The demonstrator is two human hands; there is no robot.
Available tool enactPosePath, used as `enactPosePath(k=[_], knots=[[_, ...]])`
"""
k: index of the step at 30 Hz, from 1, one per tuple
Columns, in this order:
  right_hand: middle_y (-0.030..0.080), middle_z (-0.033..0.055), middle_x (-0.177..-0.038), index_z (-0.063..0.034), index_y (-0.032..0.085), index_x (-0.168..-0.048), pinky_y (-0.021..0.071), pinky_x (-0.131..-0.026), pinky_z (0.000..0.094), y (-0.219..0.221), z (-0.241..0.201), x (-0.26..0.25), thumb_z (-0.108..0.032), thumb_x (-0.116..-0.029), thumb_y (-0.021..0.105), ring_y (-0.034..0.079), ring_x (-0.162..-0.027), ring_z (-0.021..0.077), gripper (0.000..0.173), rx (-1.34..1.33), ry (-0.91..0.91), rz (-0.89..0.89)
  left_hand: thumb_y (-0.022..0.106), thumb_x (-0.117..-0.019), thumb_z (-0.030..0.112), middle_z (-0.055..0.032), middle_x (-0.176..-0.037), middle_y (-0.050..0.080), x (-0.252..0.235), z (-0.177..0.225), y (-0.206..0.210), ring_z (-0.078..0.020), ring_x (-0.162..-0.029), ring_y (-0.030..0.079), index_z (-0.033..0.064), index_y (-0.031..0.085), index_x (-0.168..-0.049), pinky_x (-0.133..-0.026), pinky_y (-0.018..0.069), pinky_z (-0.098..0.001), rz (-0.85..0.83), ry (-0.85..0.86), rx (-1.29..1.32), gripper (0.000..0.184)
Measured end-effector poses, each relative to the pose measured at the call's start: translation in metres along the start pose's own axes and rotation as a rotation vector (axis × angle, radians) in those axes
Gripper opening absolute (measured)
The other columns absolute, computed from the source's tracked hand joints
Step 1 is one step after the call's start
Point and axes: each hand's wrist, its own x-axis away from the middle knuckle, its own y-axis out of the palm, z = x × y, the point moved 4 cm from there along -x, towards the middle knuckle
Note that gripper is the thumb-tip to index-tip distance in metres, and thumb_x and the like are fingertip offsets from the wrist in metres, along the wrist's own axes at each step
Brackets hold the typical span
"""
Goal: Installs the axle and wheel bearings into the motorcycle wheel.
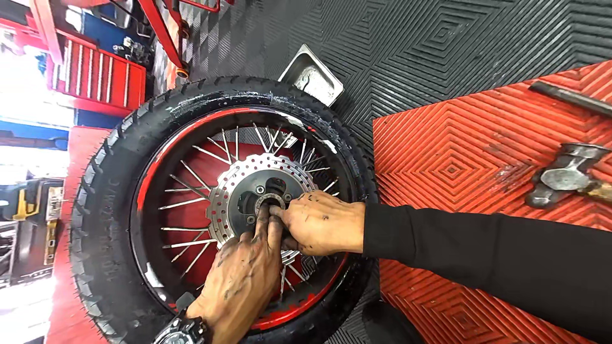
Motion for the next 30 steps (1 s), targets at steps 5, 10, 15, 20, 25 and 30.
enactPosePath(k=[5,10,15,20,25,30], knots=[[0.064,-0.0006,-0.076,-0.0158,0.067,-0.118,0.0538,-0.068,0.0408,0.001,-0.001,0.001,-0.047,-0.0946,0.065,0.065,-0.074,0.0187,0.040,0.060,-0.009,0.043,0.046,-0.0988,0.027,-0.0125,-0.118,0.071,0.002,-0.005,0.001,-0.0257,-0.065,0.069,0.0054,0.064,-0.122,-0.051,0.0537,-0.0388,0.049,0.022,0.032,0.037],[0.063,-0.0016,-0.075,-0.0176,0.065,-0.123,0.0537,-0.067,0.0405,0.001,-0.002,0.002,-0.049,-0.0964,0.062,0.065,-0.073,0.0184,0.041,0.076,0.010,0.042,0.045,-0.0999,0.026,-0.0134,-0.125,0.069,0.002,-0.007,0.003,-0.0250,-0.067,0.069,0.0055,0.064,-0.124,-0.052,0.0540,-0.0382,0.048,0.035,0.042,0.037],[0.062,-0.0019,-0.072,-0.0193,0.066,-0.122,0.0531,-0.065,0.0399,0.006,-0.004,0.004,-0.049,-0.0968,0.061,0.065,-0.071,0.0184,0.039,0.102,0.039,0.096,0.044,-0.1003,0.026,-0.0140,-0.127,0.068,0.000,-0.006,0.004,-0.0252,-0.066,0.069,0.0073,0.064,-0.115,-0.052,0.0534,-0.0384,0.028,0.040,0.056,0.032],[0.062,-0.0012,-0.072,-0.0179,0.066,-0.122,0.0524,-0.063,0.0394,0.006,-0.007,0.005,-0.052,-0.0971,0.060,0.064,-0.070,0.0192,0.043,0.127,0.050,0.098,0.052,-0.0956,0.031,-0.0085,-0.104,0.072,-0.007,-0.010,-0.008,-0.0238,-0.057,0.065,0.0114,0.066,-0.106,-0.047,0.0514,-0.0393,-0.077,0.019,0.026,0.026],[0.061,0.0013,-0.071,-0.0123,0.066,-0.127,0.0504,-0.056,0.0378,0.015,-0.011,0.019,-0.041,-0.1001,0.058,0.062,-0.063,0.0202,0.041,0.164,0.033,0.234,0.052,-0.0972,0.026,-0.0127,-0.117,0.071,-0.010,-0.005,-0.004,-0.0271,-0.064,0.069,0.0090,0.068,-0.108,-0.053,0.0542,-0.0415,-0.143,0.020,-0.008,0.026],[0.059,0.0001,-0.068,-0.0121,0.064,-0.130,0.0497,-0.055,0.0367,0.012,-0.012,0.018,-0.033,-0.0999,0.057,0.062,-0.062,0.0194,0.037,0.184,0.060,0.217,0.050,-0.0998,0.029,-0.0136,-0.126,0.069,-0.005,0.000,0.004,-0.0282,-0.075,0.071,0.0064,0.069,-0.114,-0.057,0.0547,-0.0406,-0.114,0.034,-0.035,0.033]])
